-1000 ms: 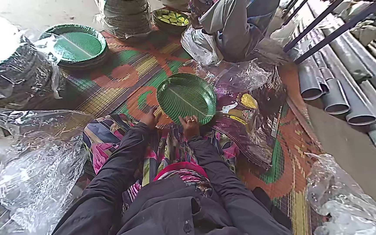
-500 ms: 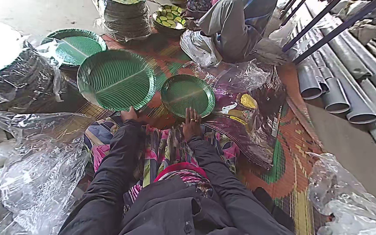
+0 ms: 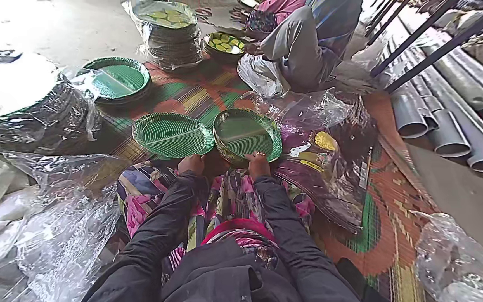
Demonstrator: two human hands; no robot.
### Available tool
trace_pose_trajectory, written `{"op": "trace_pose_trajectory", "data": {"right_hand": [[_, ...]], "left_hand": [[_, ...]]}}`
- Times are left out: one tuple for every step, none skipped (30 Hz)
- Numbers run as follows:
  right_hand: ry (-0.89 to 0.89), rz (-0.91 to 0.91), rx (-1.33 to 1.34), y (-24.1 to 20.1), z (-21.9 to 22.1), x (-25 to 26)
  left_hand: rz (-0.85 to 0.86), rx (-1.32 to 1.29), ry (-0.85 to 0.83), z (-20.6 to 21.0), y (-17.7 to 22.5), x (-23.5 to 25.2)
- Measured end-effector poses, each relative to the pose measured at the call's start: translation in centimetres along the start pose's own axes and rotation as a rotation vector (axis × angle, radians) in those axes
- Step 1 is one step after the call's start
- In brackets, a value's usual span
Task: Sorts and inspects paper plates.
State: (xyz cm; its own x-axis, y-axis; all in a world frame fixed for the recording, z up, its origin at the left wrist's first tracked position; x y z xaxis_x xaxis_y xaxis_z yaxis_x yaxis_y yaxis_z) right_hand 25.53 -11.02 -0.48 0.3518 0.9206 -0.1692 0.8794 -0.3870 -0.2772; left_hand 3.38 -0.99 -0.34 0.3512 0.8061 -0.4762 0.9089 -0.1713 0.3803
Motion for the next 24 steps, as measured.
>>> {"op": "trace_pose_trajectory", "data": {"right_hand": [[0.031, -0.018, 0.035, -0.1, -0.3, -0.1], [0.019, -0.019, 0.054, -0.3, -0.5, -0.1], [-0.034, -0.003, 0.053, -0.6, -0.4, -0.2], [-0.103, 0.029, 0.033, -0.9, -0.3, -0.3], [-0.151, 0.061, 0.001, -1.2, 0.0, -0.3], [-0.180, 0.089, -0.030, -1.4, 0.3, -0.3], [-0.194, 0.111, -0.060, -1.7, 0.5, -0.2], [-0.192, 0.123, -0.084, -1.9, 0.7, -0.1], [-0.180, 0.117, -0.105, -1.9, 1.2, 0.0], [-0.170, 0.108, -0.120, -1.9, 1.6, 0.1], [-0.154, 0.102, -0.134, -1.9, 2.0, 0.2], [-0.145, 0.102, -0.143, -2.0, 2.1, 0.2], [-0.154, 0.103, -0.154, -2.3, 2.0, 0.0], [-0.191, 0.103, -0.148, -2.5, 1.7, -0.2], [-0.242, 0.100, -0.126, -2.9, 1.4, -0.3], [-0.290, 0.087, -0.088, -3.3, 1.0, -0.6], [-0.341, 0.066, -0.058, -3.7, 0.7, -1.0], [-0.411, 0.036, -0.057, -4.2, 0.5, -1.5], [-0.478, -0.004, -0.068, -4.6, 0.4, -2.1], [-0.538, -0.044, -0.089, -5.0, 0.5, -2.6], [-0.581, -0.071, -0.107, -5.2, 0.7, -3.0], [-0.606, -0.083, -0.123, -5.4, 0.8, -3.3], [-0.623, -0.079, -0.139, -5.4, 0.7, -3.6], [-0.635, -0.057, -0.154, -5.5, 0.4, -3.8]], "left_hand": [[0.027, -0.003, 0.041, -0.1, 0.1, -0.2], [0.046, -0.019, 0.066, -0.1, 0.1, -0.4], [0.053, -0.036, 0.064, 0.0, -0.2, -0.1], [0.052, -0.050, 0.043, 0.3, -0.5, 0.3], [0.048, -0.060, 0.013, 0.4, -0.7, 0.7], [0.061, -0.063, -0.007, 0.3, -0.8, 1.0], [0.097, -0.070, -0.003, 0.2, -0.9, 1.4], [0.139, -0.079, 0.022, 0.2, -0.9, 1.8], [0.169, -0.082, 0.049, 0.2, -0.9, 1.9], [0.192, -0.082, 0.070, 0.3, -0.7, 1.9], [0.218, -0.081, 0.086, 0.3, -0.4, 1.6], [0.251, -0.075, 0.108, 0.5, -0.1, 1.4], [0.299, -0.059, 0.144, 0.6, 0.2, 1.1], [0.362, -0.035, 0.188, 0.6, 0.5, 0.9], [0.449, -0.001, 0.242, 0.6, 0.8, 0.7], [0.535, 0.041, 0.283, 0.6, 1.2, 0.6], [0.618, 0.100, 0.290, 0.8, 1.5, 0.6], [0.674, 0.162, 0.257, 1.2, 1.8, 0.6], [0.709, 0.220, 0.197, 1.6, 2.0, 0.6], [0.735, 0.263, 0.130, 2.2, 2.0, 0.8], [0.747, 0.300, 0.049, 2.6, 2.1, 1.0], [0.727, 0.357, -0.046, 2.8, 2.2, 1.0], [0.707, 0.390, -0.128, 2.8, 2.2, 0.8], [0.685, 0.420, -0.184, 2.7, 2.3, 0.7]]}}
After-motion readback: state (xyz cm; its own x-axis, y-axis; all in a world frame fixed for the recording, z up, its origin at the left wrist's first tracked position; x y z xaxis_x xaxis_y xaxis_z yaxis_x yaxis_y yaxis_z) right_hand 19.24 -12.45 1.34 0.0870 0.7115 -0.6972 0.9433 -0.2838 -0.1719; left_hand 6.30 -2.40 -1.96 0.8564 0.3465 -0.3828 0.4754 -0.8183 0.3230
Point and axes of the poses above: each hand's wrist, its own x-axis towards the middle knuckle, its own z-axis out of the palm, y = z × x, the point moved 4 cm from there along x, towards the middle knuckle, and after that the axes turned 13 degrees about -y, right-handed, at the moved point
